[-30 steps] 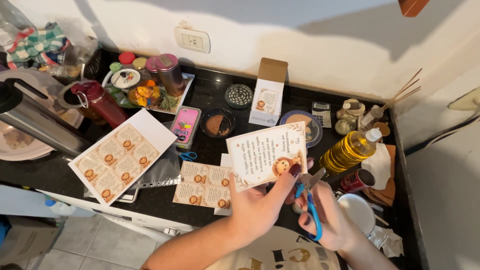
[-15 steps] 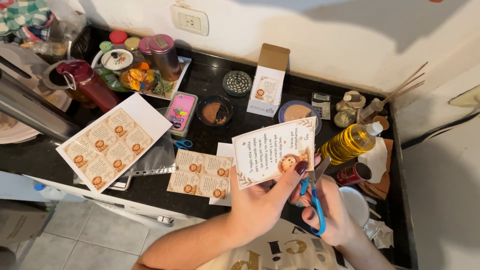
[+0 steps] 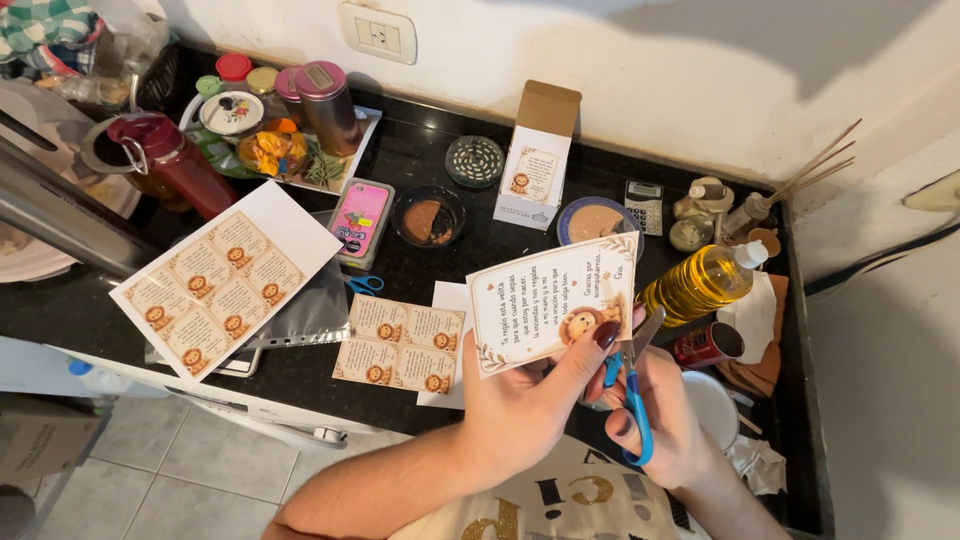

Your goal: Cutting out printed labels or gift tags with scissors on a workspace.

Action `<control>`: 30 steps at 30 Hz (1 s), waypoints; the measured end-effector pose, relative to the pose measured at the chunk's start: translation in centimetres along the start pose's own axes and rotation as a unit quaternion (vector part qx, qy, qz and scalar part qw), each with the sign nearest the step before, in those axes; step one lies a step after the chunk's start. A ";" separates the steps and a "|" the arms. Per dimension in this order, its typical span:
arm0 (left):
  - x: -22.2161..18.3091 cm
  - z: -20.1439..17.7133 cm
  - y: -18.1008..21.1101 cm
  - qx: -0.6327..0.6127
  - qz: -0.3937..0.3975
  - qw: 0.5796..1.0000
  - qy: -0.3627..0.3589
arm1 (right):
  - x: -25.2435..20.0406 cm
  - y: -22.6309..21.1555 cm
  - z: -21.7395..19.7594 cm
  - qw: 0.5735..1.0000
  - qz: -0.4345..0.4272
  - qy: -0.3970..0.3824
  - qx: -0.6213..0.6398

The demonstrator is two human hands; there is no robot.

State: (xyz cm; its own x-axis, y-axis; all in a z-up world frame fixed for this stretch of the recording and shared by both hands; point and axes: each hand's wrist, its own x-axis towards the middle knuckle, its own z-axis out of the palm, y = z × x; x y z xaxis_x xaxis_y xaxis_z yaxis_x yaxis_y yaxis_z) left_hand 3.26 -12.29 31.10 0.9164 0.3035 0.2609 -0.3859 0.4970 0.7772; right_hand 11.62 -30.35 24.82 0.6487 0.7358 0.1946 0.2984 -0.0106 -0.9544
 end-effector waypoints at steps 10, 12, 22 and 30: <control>0.0 0.0 0.0 -0.005 -0.014 1.000 -0.003 | -0.2 0.2 0.0 0.999 0.021 0.007 0.038; 0.0 -0.1 -0.1 0.000 -0.012 1.000 -0.007 | -0.4 0.5 -0.2 1.000 0.007 0.012 0.005; 0.0 -0.3 -0.4 0.007 0.000 1.000 -0.009 | -0.3 0.3 -0.1 1.000 0.002 0.016 -0.005; 0.4 0.1 0.6 -0.008 0.000 1.000 -0.009 | -0.5 0.7 -0.1 1.000 0.005 0.019 0.004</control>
State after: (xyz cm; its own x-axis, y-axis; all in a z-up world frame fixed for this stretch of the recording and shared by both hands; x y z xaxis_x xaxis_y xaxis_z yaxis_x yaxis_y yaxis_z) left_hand 3.37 -11.94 31.71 0.9183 0.2893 0.2704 -0.3869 0.5096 0.7685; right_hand 11.59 -30.81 24.04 0.6779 0.7094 0.1931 0.2854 -0.0119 -0.9583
